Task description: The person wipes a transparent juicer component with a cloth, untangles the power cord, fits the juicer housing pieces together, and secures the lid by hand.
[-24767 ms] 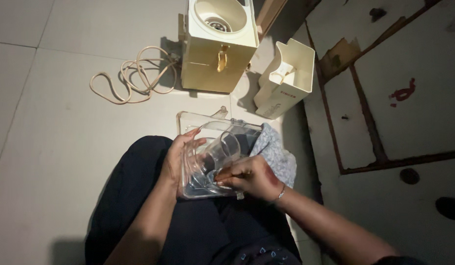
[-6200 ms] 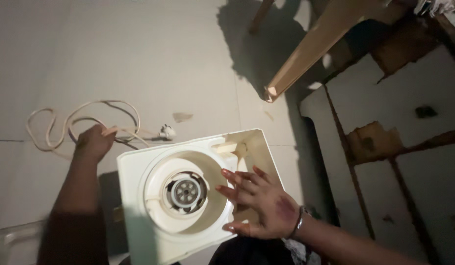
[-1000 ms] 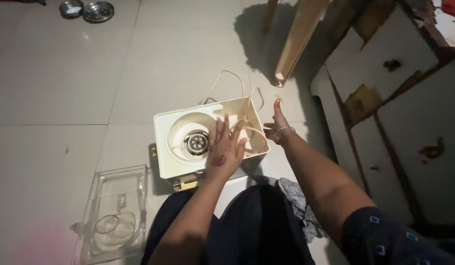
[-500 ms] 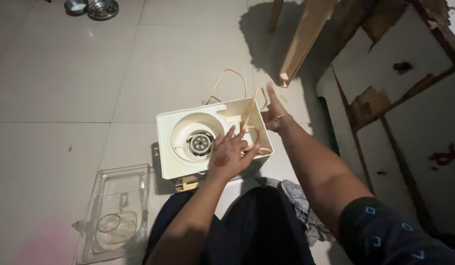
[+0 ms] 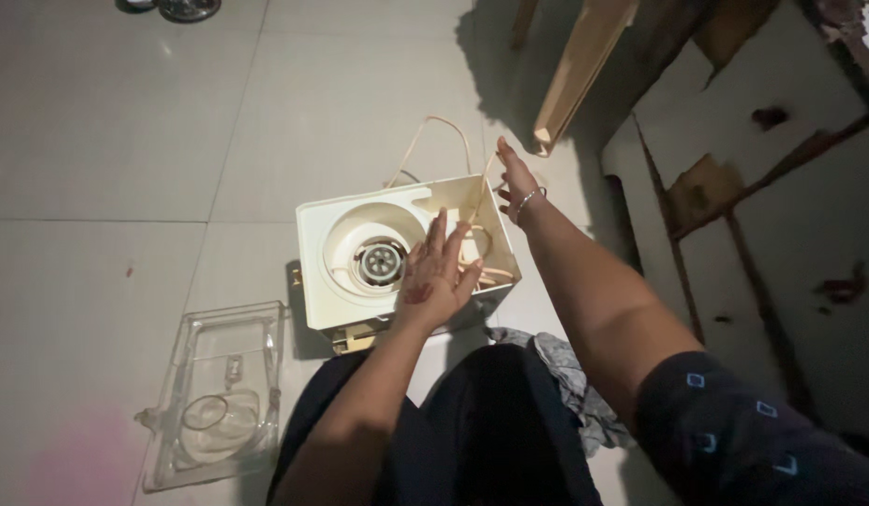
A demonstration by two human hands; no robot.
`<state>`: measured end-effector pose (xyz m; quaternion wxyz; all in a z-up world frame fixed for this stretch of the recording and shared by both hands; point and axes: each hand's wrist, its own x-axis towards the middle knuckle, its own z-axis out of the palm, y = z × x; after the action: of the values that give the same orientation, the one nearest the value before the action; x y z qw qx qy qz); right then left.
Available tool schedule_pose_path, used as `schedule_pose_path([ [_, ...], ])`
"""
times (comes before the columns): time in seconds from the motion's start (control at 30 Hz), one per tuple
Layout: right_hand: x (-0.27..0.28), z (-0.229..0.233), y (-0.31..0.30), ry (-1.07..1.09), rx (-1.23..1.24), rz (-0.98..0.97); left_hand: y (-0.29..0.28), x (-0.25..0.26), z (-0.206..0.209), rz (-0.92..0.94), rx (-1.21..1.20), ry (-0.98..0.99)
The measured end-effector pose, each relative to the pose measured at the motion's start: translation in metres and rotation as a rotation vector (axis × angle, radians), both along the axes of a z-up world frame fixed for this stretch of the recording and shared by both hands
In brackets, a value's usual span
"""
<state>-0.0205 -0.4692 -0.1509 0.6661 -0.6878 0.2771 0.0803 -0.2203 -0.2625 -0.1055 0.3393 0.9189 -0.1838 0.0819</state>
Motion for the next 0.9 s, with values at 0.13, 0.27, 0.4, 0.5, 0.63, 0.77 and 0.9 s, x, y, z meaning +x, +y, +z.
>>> schedule_pose_path([
  [0.13,0.011,0.006,-0.001,-0.427,-0.063,-0.002,0.000,-0.002,0.008,0.025,-0.020,0.042],
  [0.27,-0.026,0.053,0.012,-0.774,-0.222,0.077,0.003,-0.004,0.015,0.043,-0.069,0.067],
  [0.4,-0.145,0.090,0.030,-1.195,-0.777,0.293,0.005,-0.005,0.013,0.050,-0.184,-0.115],
  [0.5,-0.204,0.103,0.038,-1.045,-0.833,0.442,0.005,-0.010,0.016,0.078,-0.073,-0.087],
  [0.63,-0.232,0.108,0.032,-0.900,-0.964,0.605,0.007,-0.015,0.030,0.037,-0.034,-0.093],
  [0.77,-0.237,0.112,0.025,-1.011,-1.041,0.773,0.008,-0.020,0.035,-0.103,0.096,-0.010],
  [0.9,-0.223,0.139,0.014,-0.562,-0.871,0.944,0.005,-0.013,0.022,-0.267,0.390,0.214],
])
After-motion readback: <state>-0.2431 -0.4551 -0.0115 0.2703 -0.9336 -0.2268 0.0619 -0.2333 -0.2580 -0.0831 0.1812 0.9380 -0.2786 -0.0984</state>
